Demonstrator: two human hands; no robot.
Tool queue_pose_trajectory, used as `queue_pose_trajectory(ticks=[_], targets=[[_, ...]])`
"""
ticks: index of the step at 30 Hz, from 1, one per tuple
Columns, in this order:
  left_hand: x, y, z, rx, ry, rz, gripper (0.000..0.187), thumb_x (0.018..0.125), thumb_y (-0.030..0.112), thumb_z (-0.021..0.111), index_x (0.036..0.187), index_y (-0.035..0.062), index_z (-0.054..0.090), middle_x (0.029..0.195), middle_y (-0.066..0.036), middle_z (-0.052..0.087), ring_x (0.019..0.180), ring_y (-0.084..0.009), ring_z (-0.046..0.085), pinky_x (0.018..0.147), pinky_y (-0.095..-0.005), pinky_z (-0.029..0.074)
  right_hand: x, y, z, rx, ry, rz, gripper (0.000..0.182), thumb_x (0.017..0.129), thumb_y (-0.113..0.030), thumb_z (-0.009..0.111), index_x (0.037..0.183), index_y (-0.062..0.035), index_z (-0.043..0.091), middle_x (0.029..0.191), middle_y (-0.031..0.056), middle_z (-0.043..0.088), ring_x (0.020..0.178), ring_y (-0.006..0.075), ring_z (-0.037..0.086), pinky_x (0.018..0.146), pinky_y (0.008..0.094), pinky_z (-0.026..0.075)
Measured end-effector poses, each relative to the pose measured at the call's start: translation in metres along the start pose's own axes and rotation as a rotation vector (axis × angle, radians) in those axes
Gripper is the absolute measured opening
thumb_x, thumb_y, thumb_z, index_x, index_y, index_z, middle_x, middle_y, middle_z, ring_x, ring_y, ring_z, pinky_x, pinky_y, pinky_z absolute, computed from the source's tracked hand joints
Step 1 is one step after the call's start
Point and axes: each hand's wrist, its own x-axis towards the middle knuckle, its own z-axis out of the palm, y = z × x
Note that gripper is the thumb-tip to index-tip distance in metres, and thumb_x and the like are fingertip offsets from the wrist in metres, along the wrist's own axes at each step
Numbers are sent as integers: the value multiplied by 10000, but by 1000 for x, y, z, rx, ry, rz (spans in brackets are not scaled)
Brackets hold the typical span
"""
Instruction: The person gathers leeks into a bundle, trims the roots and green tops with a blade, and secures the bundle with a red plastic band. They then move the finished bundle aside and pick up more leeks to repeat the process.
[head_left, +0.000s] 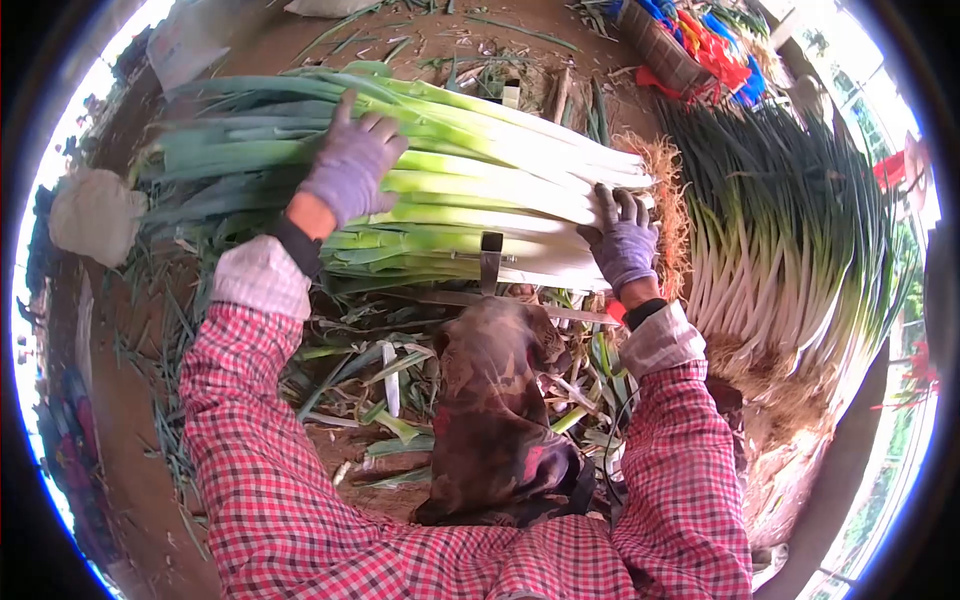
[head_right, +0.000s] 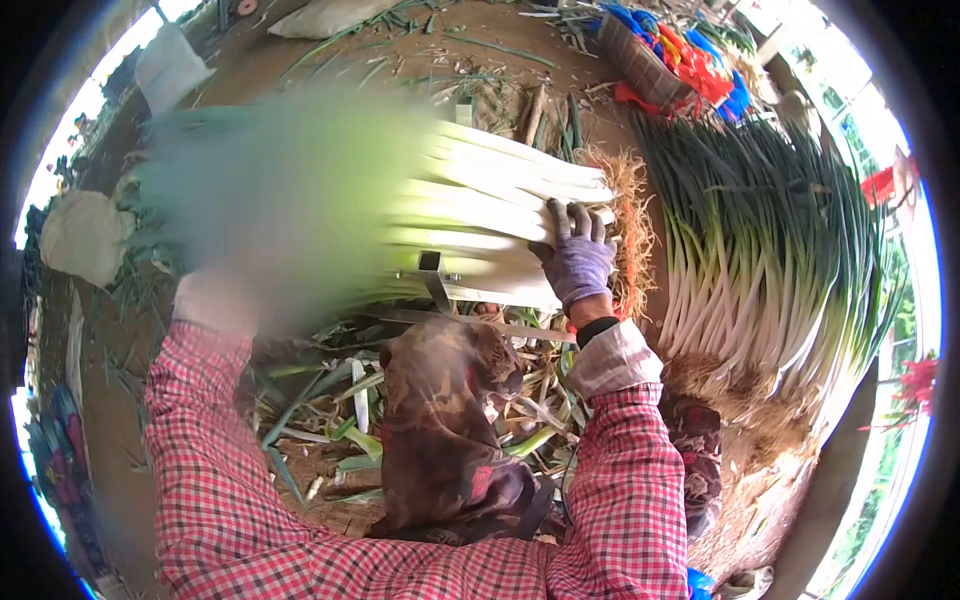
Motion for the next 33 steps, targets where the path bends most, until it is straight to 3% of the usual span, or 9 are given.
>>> queue_pose_trajectory(ticks=[3, 14, 18, 19, 22, 23, 27, 31, 33], targets=[[7, -2, -16, 149, -91, 118, 813, 674, 573, 711, 1347, 162, 517, 1575, -110, 187, 1459, -261, 164, 1154, -564, 31, 0, 4, 6, -32, 27, -43, 776, 782, -527, 672, 1440, -285, 341, 1423, 97, 389, 1320, 317, 347, 984, 567, 343], [33, -9, -8, 89, -140, 252, 915, 579, 610, 753, 1301, 88, 544, 1416, -166, 422, 1350, -310, 366, 1148, -551, 107, -4, 9, 2, -6, 28, -52, 775, 765, -561, 666, 1421, -275, 367, 1408, 95, 406, 1308, 324, 358, 998, 564, 337], [62, -30, 35, -454, 95, 187, 762, 728, 574, 688, 1340, 153, 518, 1472, -142, 387, 1326, -291, 412, 1144, -550, 146, -4, 10, 3, 10, 45, -80, 774, 754, -534, 690, 1414, -284, 374, 1395, 86, 421, 1302, 312, 367, 980, 560, 355], [64, -33, 37, -418, 182, 153, 588, 859, 493, 593, 1346, 173, 513, 1428, -135, 455, 1284, -282, 467, 1137, -560, 163, -4, 10, 4, 12, 62, -88, 769, 751, -527, 694, 1412, -292, 377, 1388, 76, 432, 1291, 307, 376, 971, 557, 364], [81, -41, 35, -345, -77, 133, 464, 922, 409, 526, 1322, 176, 541, 1292, -155, 575, 1219, -303, 526, 1130, -572, 167, -5, 10, 1, 21, 71, -88, 761, 746, -523, 699, 1403, -294, 391, 1381, 66, 440, 1280, 303, 386, 966, 557, 368], [86, -35, 34, -182, -68, 97, 381, 923, 337, 537, 1271, 191, 586, 1132, -150, 655, 1146, -308, 575, 1111, -546, 225, -5, 8, -1, 80, 55, -78, 783, 726, -431, 752, 1406, -275, 397, 1381, 97, 431, 1279, 345, 388, 993, 565, 347], [59, -27, -7, -192, -91, 103, 332, 840, 289, 650, 1143, 154, 635, 1022, -109, 665, 1016, -286, 614, 923, -444, 455, -6, 9, -1, 70, 51, -69, 754, 745, -462, 725, 1403, -280, 404, 1378, 84, 438, 1272, 333, 397, 997, 557, 348], [58, -21, 68, -219, 165, 100, 335, 775, 235, 708, 1084, 124, 648, 1004, -124, 669, 969, -316, 631, 846, -443, 497, -7, 10, 1, 26, 8, -71, 693, 789, -518, 664, 1396, -281, 427, 1363, 54, 474, 1275, 312, 406, 994, 556, 348], [68, -19, 62, -224, 71, 45, 344, 770, 220, 704, 1095, 127, 639, 1040, -121, 659, 1001, -313, 618, 857, -434, 494, -6, 11, -3, 42, -35, -78, 702, 797, -521, 657, 1403, -255, 423, 1371, 59, 473, 1271, 302, 425, 996, 555, 349]])
